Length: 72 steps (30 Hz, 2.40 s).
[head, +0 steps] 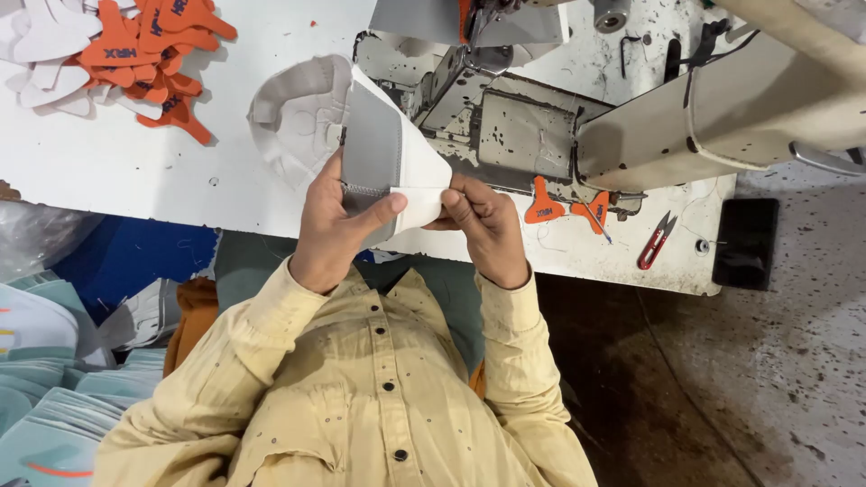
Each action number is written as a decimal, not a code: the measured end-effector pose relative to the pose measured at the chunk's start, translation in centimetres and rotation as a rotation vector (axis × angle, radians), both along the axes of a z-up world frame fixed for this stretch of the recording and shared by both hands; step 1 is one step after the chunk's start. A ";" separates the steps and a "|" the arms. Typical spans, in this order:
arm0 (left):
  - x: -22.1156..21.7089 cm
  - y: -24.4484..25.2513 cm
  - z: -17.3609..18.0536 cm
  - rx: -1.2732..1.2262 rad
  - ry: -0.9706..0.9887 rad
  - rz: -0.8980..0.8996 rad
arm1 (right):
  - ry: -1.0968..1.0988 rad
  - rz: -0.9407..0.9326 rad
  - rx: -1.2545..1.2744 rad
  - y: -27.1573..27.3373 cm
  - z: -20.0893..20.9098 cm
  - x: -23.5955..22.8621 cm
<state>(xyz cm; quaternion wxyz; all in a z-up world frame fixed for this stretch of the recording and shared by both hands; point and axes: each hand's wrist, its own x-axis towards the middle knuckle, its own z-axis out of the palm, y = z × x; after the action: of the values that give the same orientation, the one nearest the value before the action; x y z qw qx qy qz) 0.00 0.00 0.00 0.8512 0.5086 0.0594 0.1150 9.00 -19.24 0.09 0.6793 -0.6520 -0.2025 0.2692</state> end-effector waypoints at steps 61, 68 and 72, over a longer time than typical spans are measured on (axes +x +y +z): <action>-5.4 14.8 -10.0 0.543 0.040 0.722 | -0.085 -0.362 -0.027 3.3 0.9 -0.4; -4.9 8.1 0.9 0.364 0.127 0.205 | -0.046 -0.294 0.058 3.7 1.1 -0.5; -3.0 4.2 1.7 0.268 0.045 0.121 | -0.057 -0.290 0.055 4.0 1.3 -0.6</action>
<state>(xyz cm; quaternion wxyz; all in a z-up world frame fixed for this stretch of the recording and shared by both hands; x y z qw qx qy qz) -3.02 4.19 1.73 0.7655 0.6158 0.0930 0.1616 8.39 -15.22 1.34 0.7227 -0.6629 -0.1325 0.1439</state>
